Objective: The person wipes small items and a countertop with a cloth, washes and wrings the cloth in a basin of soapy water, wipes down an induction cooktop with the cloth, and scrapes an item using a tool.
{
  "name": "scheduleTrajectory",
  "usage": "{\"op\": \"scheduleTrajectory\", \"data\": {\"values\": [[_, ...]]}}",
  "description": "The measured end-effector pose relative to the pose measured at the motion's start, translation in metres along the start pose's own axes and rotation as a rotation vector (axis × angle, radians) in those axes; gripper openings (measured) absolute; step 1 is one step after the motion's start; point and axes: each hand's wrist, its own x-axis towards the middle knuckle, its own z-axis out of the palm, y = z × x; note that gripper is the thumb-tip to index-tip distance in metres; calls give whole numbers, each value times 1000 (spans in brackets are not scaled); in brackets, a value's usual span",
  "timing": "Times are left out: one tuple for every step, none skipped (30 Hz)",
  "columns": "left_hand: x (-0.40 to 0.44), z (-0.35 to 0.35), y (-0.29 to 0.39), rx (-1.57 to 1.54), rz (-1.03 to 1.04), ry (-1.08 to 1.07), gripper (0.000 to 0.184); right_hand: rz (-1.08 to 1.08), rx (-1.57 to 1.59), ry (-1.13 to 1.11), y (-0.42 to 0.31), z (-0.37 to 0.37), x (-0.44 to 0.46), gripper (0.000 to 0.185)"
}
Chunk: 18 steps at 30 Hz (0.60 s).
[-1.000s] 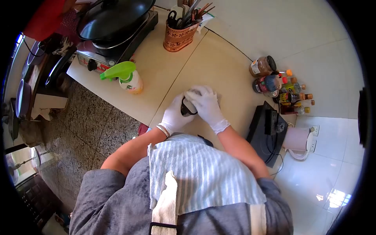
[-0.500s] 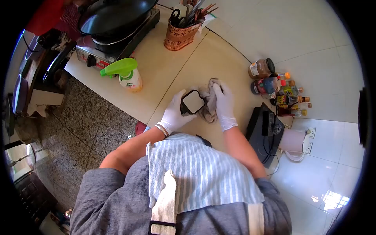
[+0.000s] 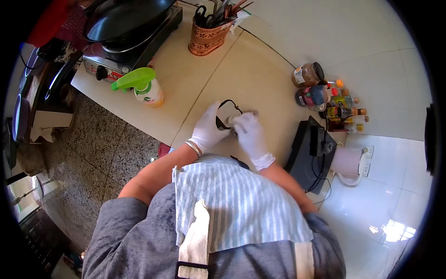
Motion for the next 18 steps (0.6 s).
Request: {"op": "scheduleTrajectory", "data": {"values": [[1, 0, -2, 3, 21, -1, 89, 39, -25, 48, 11, -4, 6, 9], [3, 0, -3, 7, 43, 0, 88, 76, -49, 96, 18, -6, 10, 9], [3, -1, -2, 7, 43, 0, 88, 102, -63, 75, 13, -9, 14, 9], [2, -3, 0, 26, 24, -14, 88, 104, -62, 76, 10, -7, 13, 9], [2, -4, 1, 43, 8, -29, 88, -11, -103, 30, 4, -3, 11, 9], [4, -2, 0, 42, 13, -29, 88, -129, -148, -17, -2, 0, 8, 9], [4, 0, -3, 33, 36, -8, 89, -48, -68, -102, -20, -2, 4, 10], [5, 1, -5, 25, 59, 14, 89, -51, -70, -100, -15, 0, 4, 10], [5, 0, -4, 26, 61, 16, 89, -12, -12, -46, -4, 4, 2, 10], [4, -2, -2, 18, 42, 2, 88, 28, 48, 6, 4, 5, 1, 10], [3, -3, 0, 9, 22, -11, 88, -30, -30, 27, 17, -1, 6, 11], [2, -3, 1, 8, 19, -12, 88, -28, -30, 25, 15, -4, 11, 11], [1, -3, 2, 16, 12, -14, 88, 17, -102, 0, 10, -10, 16, 11], [2, -4, 3, 26, 8, -16, 87, 63, -176, -20, 6, -14, 18, 10], [1, -4, 2, 27, 13, -21, 87, -46, -171, 41, 5, -8, 15, 10], [0, -3, 0, 38, 33, -10, 87, -47, -175, 47, -1, -5, 13, 10], [0, -3, -1, 48, 53, 5, 87, -82, -133, -28, -9, -2, 9, 10], [1, -3, -2, 47, 60, 10, 87, -118, -90, -105, -16, 0, 6, 10]]}}
